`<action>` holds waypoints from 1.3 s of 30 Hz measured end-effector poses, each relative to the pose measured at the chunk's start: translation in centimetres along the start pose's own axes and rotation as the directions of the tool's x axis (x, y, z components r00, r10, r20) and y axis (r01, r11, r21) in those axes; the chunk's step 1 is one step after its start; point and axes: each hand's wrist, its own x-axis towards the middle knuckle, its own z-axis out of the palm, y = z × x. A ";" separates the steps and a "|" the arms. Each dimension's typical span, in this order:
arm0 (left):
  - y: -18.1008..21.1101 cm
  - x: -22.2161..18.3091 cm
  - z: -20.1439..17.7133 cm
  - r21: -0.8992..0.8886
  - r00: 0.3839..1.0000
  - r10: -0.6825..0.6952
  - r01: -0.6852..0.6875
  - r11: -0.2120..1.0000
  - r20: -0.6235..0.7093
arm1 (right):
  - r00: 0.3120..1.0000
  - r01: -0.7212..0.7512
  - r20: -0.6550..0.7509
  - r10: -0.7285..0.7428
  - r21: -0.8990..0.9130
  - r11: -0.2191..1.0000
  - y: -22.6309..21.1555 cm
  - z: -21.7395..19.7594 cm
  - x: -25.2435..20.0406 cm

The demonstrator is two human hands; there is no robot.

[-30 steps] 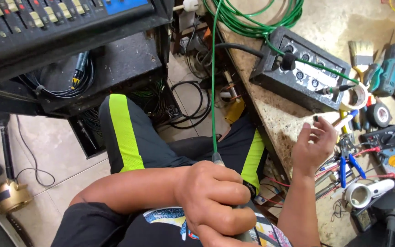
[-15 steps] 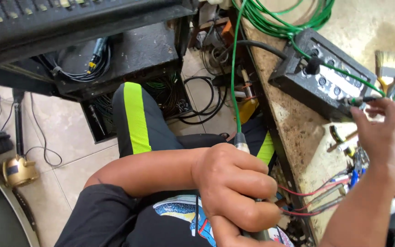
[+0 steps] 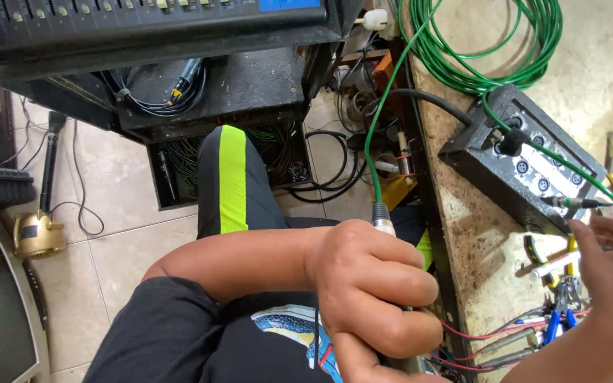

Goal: Labeling an XLR patch box, connecting audio cables, and testing microphones using a mixing console.

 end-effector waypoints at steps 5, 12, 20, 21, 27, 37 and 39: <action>-0.2 0.7 0.6 -0.046 0.999 -0.042 0.041 0.998 -0.028 | 0.999 -0.014 -0.048 0.007 -0.151 0.988 0.4 -0.1 -0.2; 1.0 1.1 3.4 -0.206 0.983 -0.172 0.157 0.966 -0.059 | 0.983 0.178 0.084 -0.163 -0.212 0.961 0.8 -1.5 3.5; 1.5 1.3 4.3 -0.302 0.946 -0.324 0.311 0.901 0.006 | 0.957 0.182 0.278 -0.089 -0.332 0.926 -0.4 -2.4 5.4; 1.5 1.2 4.3 -0.305 0.946 -0.323 0.309 0.901 0.005 | 0.957 0.180 0.276 -0.087 -0.333 0.925 -0.7 -2.4 5.3; 1.4 1.1 4.6 -0.302 0.952 -0.304 0.294 0.907 0.014 | 0.953 0.179 0.287 -0.102 -0.255 0.950 0.6 -1.6 5.8; 1.7 1.1 4.7 -0.306 0.952 -0.305 0.301 0.903 0.035 | 0.918 0.024 0.390 0.069 -0.228 0.973 -5.0 -4.0 5.3; 1.7 0.9 4.7 -0.292 0.960 -0.278 0.273 0.917 0.024 | 0.908 -0.057 0.395 0.140 -0.215 0.975 -6.3 -4.2 4.9</action>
